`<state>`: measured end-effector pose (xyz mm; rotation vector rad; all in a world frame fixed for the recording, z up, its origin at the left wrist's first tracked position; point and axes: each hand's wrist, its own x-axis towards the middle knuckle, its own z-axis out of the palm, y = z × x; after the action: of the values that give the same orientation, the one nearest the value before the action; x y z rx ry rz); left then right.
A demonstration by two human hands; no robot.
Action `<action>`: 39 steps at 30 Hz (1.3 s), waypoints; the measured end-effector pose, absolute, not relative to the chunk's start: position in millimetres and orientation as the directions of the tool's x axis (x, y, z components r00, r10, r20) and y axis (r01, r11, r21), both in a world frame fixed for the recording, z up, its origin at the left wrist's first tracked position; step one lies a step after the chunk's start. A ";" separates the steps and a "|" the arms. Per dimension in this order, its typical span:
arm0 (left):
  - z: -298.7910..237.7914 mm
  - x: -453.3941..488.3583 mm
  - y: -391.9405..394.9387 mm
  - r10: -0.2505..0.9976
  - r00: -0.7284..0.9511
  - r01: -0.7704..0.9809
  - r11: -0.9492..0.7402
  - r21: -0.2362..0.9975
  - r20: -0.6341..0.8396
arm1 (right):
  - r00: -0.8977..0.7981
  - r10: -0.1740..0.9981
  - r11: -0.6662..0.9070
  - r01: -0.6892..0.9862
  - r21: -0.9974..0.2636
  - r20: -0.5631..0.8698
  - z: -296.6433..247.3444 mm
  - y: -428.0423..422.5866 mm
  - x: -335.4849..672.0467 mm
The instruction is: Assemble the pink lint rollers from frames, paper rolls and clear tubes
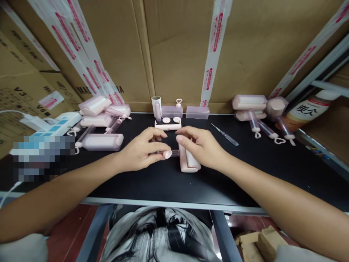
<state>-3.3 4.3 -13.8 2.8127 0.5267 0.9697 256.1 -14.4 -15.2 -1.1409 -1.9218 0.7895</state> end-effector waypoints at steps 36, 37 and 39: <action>-8.1 -6.9 -5.5 0.654 0.531 0.397 -0.754 0.524 0.539 | 0.395 0.855 0.250 0.256 -0.934 0.336 -44.6 171.6 362.6; -8.0 -7.1 -5.0 0.662 0.530 0.402 -0.746 0.531 0.530 | 0.394 0.858 0.241 0.258 -0.936 0.330 -49.2 173.4 363.1; -7.7 -7.6 -3.8 0.672 0.529 0.402 -0.736 0.544 0.518 | 0.399 0.856 0.231 0.275 -0.933 0.329 -55.8 176.0 363.8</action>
<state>-7.6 -3.8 -7.7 2.4131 0.8866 1.0445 363.8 176.0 -55.8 -1.3217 -1.1400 0.5501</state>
